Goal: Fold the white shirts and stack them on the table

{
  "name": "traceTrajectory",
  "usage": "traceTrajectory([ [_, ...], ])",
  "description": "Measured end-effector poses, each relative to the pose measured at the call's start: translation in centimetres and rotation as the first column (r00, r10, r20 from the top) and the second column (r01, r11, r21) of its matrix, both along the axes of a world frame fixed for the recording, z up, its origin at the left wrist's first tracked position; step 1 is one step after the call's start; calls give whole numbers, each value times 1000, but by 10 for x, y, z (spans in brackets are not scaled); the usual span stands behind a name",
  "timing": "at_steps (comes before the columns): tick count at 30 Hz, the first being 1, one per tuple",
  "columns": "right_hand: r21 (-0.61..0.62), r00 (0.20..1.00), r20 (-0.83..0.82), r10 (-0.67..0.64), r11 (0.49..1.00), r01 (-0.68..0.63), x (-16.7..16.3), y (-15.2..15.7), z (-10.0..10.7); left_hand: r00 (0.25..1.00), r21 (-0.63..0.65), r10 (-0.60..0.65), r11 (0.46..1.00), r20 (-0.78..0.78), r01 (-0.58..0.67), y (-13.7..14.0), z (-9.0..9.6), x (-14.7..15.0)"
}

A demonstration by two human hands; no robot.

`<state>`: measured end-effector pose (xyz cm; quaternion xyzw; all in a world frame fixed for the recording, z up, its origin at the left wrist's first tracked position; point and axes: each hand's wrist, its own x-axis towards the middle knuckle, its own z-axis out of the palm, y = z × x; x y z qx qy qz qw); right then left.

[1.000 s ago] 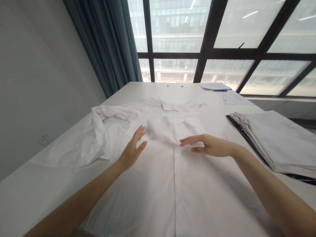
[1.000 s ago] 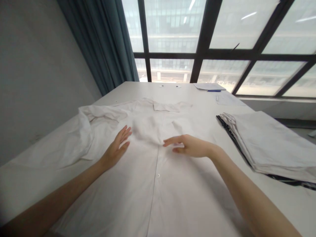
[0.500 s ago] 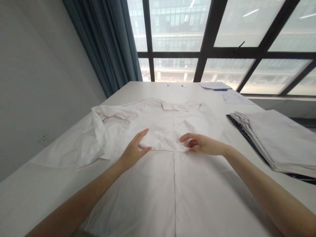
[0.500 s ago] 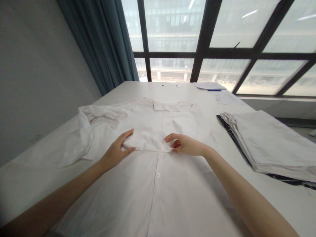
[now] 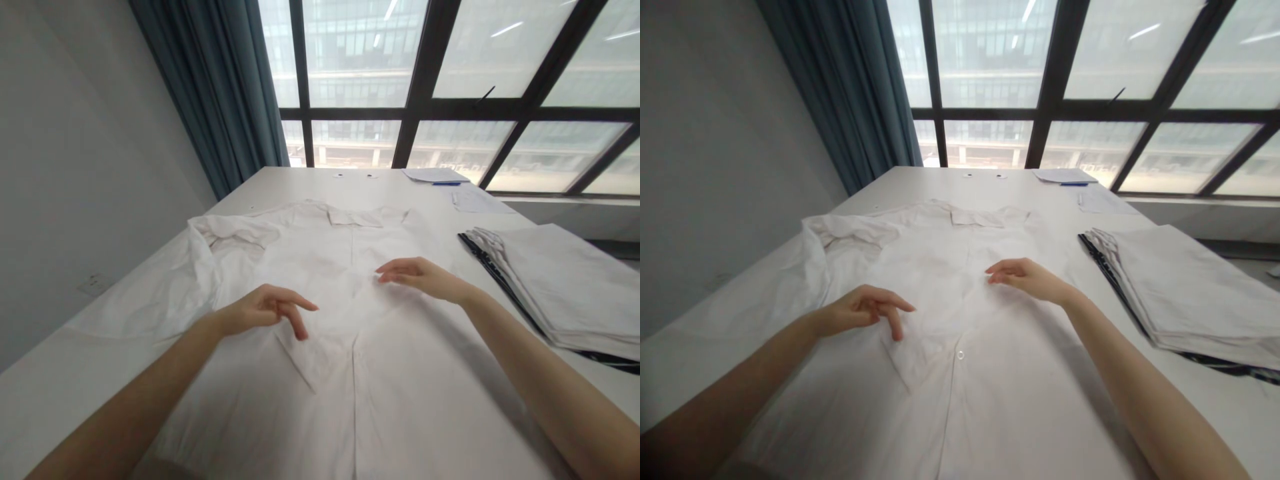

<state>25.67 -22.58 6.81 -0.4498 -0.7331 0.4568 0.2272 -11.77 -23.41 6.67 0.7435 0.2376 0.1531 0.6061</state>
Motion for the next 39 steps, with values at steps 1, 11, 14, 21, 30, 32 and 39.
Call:
traceTrajectory([
  [1,70,996,29,-80,995,78,9,5,-1,996,79,87,993,-29,-85,-1,-1,4],
  [11,662,555,5,-832,419,622,86,40,-62,778,735,594,618,-203,-280,-6,-44,34],
  [14,714,514,-2,-858,359,601,90,40,-74,790,671,554,693,-261,-264,-8,-37,36],
  [21,762,461,75,-884,349,545,90,38,-83,779,591,514,771,-360,-236,-5,0,14],
  [30,735,400,204,-894,409,540,88,35,-84,654,597,461,802,-600,-18,-4,9,2],
  [32,738,393,233,-890,425,525,87,35,-83,624,617,473,787,-622,18,-5,9,3],
  [39,745,381,320,-867,479,465,87,29,-77,628,628,448,774,-637,85,-5,5,-6],
])
